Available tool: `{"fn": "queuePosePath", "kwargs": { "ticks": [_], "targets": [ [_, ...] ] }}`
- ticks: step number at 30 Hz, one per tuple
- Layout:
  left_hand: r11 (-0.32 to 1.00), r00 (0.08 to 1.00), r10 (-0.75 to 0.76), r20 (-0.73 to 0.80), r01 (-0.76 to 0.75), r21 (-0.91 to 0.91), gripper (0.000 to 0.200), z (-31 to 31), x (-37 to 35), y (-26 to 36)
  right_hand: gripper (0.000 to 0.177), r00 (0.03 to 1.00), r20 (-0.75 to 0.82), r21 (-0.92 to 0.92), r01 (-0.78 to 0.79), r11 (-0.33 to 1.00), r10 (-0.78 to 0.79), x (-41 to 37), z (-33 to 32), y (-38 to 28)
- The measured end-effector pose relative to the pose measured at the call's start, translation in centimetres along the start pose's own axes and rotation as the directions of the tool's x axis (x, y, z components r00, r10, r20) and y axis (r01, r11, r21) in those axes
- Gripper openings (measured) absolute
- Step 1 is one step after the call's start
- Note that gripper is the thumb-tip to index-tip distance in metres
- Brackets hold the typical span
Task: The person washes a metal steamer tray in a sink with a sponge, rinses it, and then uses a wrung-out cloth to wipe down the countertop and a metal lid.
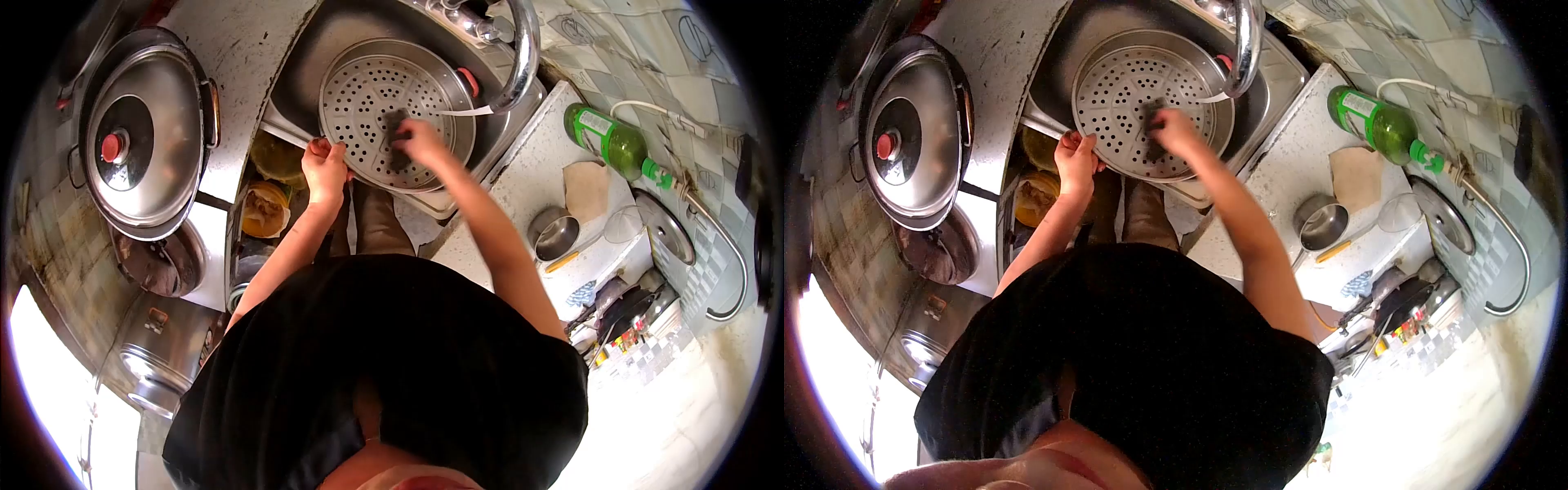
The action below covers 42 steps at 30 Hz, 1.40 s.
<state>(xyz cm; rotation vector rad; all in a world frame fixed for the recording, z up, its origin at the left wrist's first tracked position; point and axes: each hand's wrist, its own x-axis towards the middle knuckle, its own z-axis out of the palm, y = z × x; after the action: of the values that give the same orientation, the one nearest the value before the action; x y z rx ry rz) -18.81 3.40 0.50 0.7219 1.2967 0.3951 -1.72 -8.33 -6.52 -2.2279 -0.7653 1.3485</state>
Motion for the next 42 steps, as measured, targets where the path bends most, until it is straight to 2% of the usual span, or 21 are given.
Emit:
{"fn": "queuePosePath", "kwargs": {
  "ticks": [3, 5, 6, 7, 9, 11, 13, 15, 17, 19, 23, 25, 27, 29, 30, 32, 34, 35, 37, 39, 42],
  "targets": [
    [1.0, 1.0, 0.01, 0.018, -0.009, -0.014, 0.015, 0.0, 0.0, 0.2, 0.021, 0.987, -0.16, -0.448, -0.1, 0.889, 0.031, 0.3, -3.7, 3.2],
    [1.0, 1.0, 0.011, 0.022, -0.011, -0.026, 0.015, -0.1, 0.1, -0.4, 0.017, 0.963, -0.231, -0.493, -0.237, 0.837, 0.137, 0.9, -1.7, 1.2],
    [1.0, 1.0, 0.002, 0.008, -0.002, -0.024, 0.016, 0.3, 0.1, -0.1, 0.017, 0.931, -0.365, -0.328, -0.096, 0.94, -0.033, 1.0, 0.3, 0.5],
    [1.0, 1.0, -0.012, -0.009, 0.012, -0.015, 0.017, 0.3, -0.2, 0.2, 0.012, 0.929, -0.365, -0.003, -0.076, 0.997, 0.07, 2.4, 4.0, 1.0],
    [1.0, 1.0, -0.001, 0.006, 0.001, -0.018, 0.018, 0.1, -0.1, -0.2, 0.019, 0.921, -0.115, -0.104, 0.363, 0.926, -0.373, -1.6, 4.0, -5.1],
    [0.997, 0.999, 0.024, 0.043, -0.02, -0.072, 0.019, 0.0, -0.1, 0.0, 0.026, 0.953, 0.113, 0.005, 0.283, 0.959, -0.282, -2.0, 2.1, -3.8],
    [1.0, 0.998, 0.014, 0.062, -0.012, -0.026, 0.019, -0.4, 0.3, -0.3, 0.029, 0.998, -0.042, -0.155, -0.052, 0.986, 0.046, 0.6, -1.3, 0.5],
    [1.0, 0.997, -0.007, 0.073, 0.008, -0.012, 0.019, -0.5, 0.3, 0.0, 0.031, 0.956, -0.29, -0.073, -0.051, 0.996, 0.028, 4.7, -2.8, 4.7],
    [1.0, 0.998, 0.003, 0.063, -0.003, 0.006, 0.019, -0.2, 0.3, 0.2, 0.032, 0.902, -0.426, -0.19, -0.155, 0.969, 0.061, 7.9, -2.4, -0.2],
    [1.0, 0.999, 0.008, 0.048, -0.009, 0.023, 0.019, -0.2, -0.1, 0.2, 0.034, 0.901, -0.427, -0.119, 0.028, 0.992, -0.077, 10.8, 1.6, -3.9],
    [0.998, 1.0, -0.006, -0.011, 0.006, 0.058, 0.018, -0.1, -0.4, 0.9, 0.023, 0.856, -0.097, -0.014, 0.51, 0.86, -0.508, 5.2, 7.3, -8.0],
    [1.0, 1.0, 0.028, -0.007, -0.028, 0.007, 0.018, -0.4, 0.1, 0.6, 0.02, 0.782, 0.233, 0.153, 0.558, 0.816, -0.578, 0.6, 3.7, -4.9],
    [0.999, 0.999, 0.025, 0.024, -0.025, -0.022, 0.019, -0.5, 0.1, 0.5, 0.022, 0.822, 0.319, -0.018, 0.502, 0.865, -0.471, -0.5, -0.4, -0.3],
    [0.999, 0.998, 0.017, 0.065, -0.015, -0.035, 0.019, -0.7, 0.1, 0.7, 0.026, 0.999, 0.03, -0.259, -0.035, 0.965, 0.045, 0.4, -4.0, 1.0],
    [1.0, 0.997, 0.012, 0.07, -0.011, -0.018, 0.019, -0.9, 0.3, 0.5, 0.026, 0.999, 0.031, -0.26, -0.031, 0.965, 0.041, 1.4, -3.4, 1.3],
    [1.0, 0.999, 0.03, 0.043, -0.029, -0.01, 0.019, -0.6, 0.3, 0.6, 0.028, 0.9, -0.338, 0.143, -0.24, 0.96, 0.275, 3.5, -0.8, 1.5],
    [0.999, 0.999, 0.041, 0.02, -0.041, 0.002, 0.019, -0.4, 0.5, 0.5, 0.024, 0.962, -0.172, -0.149, 0.185, 0.971, -0.21, 0.5, 2.1, -1.9],
    [0.999, 0.998, 0.047, 0.028, -0.047, 0.0, 0.02, -0.6, 0.6, 0.3, 0.021, 0.929, -0.017, -0.084, 0.367, 0.927, -0.369, -1.5, 2.1, -3.7],
    [0.999, 0.998, 0.05, 0.045, -0.05, -0.003, 0.02, -0.6, 0.3, 0.2, 0.02, 0.868, 0.255, 0.117, 0.409, 0.905, -0.425, -2.1, 1.4, -1.3],
    [0.999, 0.999, 0.043, -0.008, -0.043, -0.024, 0.02, -0.2, 0.3, 0.4, 0.018, 0.934, 0.149, -0.072, 0.337, 0.939, -0.324, -0.8, -1.3, 3.6],
    [0.999, 0.999, 0.026, 0.022, -0.026, 0.025, 0.023, 0.0, 0.1, 0.9, 0.019, 0.992, -0.125, -0.398, -0.02, 0.917, -0.033, -1.0, -5.4, 3.4]
  ]
}}
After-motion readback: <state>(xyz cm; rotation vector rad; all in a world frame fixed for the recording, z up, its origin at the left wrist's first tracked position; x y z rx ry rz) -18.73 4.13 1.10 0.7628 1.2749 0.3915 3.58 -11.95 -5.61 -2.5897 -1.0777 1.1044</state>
